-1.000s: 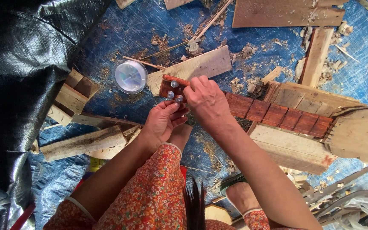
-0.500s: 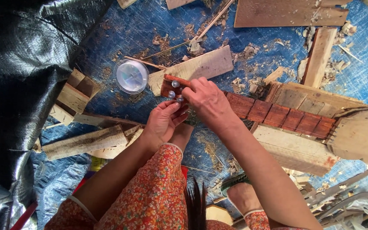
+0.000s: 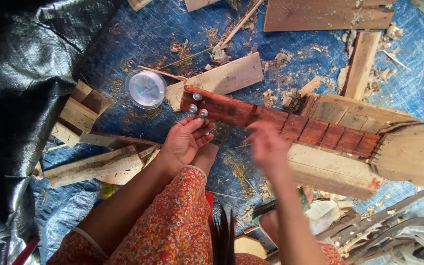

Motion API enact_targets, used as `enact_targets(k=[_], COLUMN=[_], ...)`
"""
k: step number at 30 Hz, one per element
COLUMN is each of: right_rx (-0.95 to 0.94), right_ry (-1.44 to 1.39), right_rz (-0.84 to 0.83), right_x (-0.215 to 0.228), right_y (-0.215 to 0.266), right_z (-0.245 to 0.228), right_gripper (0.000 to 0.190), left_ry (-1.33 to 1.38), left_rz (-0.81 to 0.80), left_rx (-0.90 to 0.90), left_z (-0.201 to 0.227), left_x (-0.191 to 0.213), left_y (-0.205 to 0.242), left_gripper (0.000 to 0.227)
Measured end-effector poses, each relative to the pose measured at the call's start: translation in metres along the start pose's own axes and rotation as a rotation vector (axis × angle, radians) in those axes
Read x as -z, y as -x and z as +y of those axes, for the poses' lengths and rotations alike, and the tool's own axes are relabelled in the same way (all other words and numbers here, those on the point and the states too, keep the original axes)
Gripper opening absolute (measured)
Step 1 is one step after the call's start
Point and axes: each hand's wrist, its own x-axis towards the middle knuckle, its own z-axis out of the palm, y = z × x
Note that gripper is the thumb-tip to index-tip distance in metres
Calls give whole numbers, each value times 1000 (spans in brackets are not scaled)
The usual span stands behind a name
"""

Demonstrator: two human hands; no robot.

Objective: Assembling a wooden stringed instrument by hammering the neck into place and installing tuning hardware on the headstock.

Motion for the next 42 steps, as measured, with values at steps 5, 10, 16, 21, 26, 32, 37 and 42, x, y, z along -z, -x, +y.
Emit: enact_targets(k=[5,10,16,21,26,32,37,42], right_rx=[220,300,410,458,-44,15,-110,-560], right_ry=[122,136,264,179,-368,-118,-84,-797], right_rz=[-105,-30,-69,-20,-32,-65,-121,-94], right_x=[-59,-69,-70,-80,-74,-62,-73,-65], right_y=[23,14,15,21,29,21,32,51], right_z=[-21,-14,-11,-9,-1,-3,5,32], right_gripper=[34,17,36,32,20,18,15,31], left_ry=[-19,-46,-58,-69,-116,-143,-111,-81], left_rz=[-33,-5,-15,-28,-92,-107,-94,-73], left_rx=[34,27,37,43,28,13,-21,-111], left_z=[-1,2,0,7,10,9,7,3], left_x=[7,8,16,3,-2,3,-6,-10], left_y=[-8,-7,-13,2,10,6,14,18], left_gripper=[10,10,8,6,7,6,11,19])
